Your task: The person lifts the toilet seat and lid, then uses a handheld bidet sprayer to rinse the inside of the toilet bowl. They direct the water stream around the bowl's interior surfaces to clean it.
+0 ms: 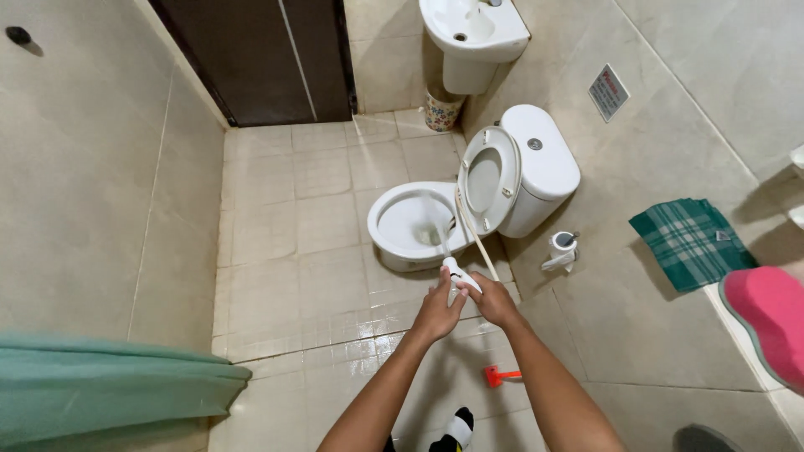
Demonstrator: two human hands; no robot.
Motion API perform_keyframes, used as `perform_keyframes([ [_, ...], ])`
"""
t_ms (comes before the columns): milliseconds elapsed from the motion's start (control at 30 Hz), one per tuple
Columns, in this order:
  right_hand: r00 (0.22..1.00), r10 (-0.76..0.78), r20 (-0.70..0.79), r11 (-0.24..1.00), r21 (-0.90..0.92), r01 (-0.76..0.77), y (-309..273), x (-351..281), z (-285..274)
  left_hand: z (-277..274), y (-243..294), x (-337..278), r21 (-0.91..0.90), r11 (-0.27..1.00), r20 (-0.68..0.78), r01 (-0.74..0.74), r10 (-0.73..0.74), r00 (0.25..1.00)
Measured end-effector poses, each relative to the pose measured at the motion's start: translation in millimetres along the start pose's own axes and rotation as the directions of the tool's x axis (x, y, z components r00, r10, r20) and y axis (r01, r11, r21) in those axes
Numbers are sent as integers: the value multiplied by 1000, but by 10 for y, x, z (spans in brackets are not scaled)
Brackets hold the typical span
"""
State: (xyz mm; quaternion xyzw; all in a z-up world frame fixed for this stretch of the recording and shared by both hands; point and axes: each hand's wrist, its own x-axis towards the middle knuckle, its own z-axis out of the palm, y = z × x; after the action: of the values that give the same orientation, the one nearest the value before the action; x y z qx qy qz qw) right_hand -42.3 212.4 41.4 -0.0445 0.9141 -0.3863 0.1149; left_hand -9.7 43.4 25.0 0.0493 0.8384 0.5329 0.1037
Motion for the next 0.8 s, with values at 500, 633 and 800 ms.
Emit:
perform_keyframes([
  [500, 999, 14, -35, 1000, 26, -13, 598, 6, -253, 522, 215, 231, 60, 998, 4, -34, 34, 999],
  [633, 1000, -17, 2, 997, 71, 16, 495, 97, -196, 381, 242, 172, 35, 999, -34, -31, 32, 999],
  [800, 992, -123, -22, 985, 121, 124, 220, 183, -92, 171, 192, 126, 13, 999, -121, -30, 32, 992],
])
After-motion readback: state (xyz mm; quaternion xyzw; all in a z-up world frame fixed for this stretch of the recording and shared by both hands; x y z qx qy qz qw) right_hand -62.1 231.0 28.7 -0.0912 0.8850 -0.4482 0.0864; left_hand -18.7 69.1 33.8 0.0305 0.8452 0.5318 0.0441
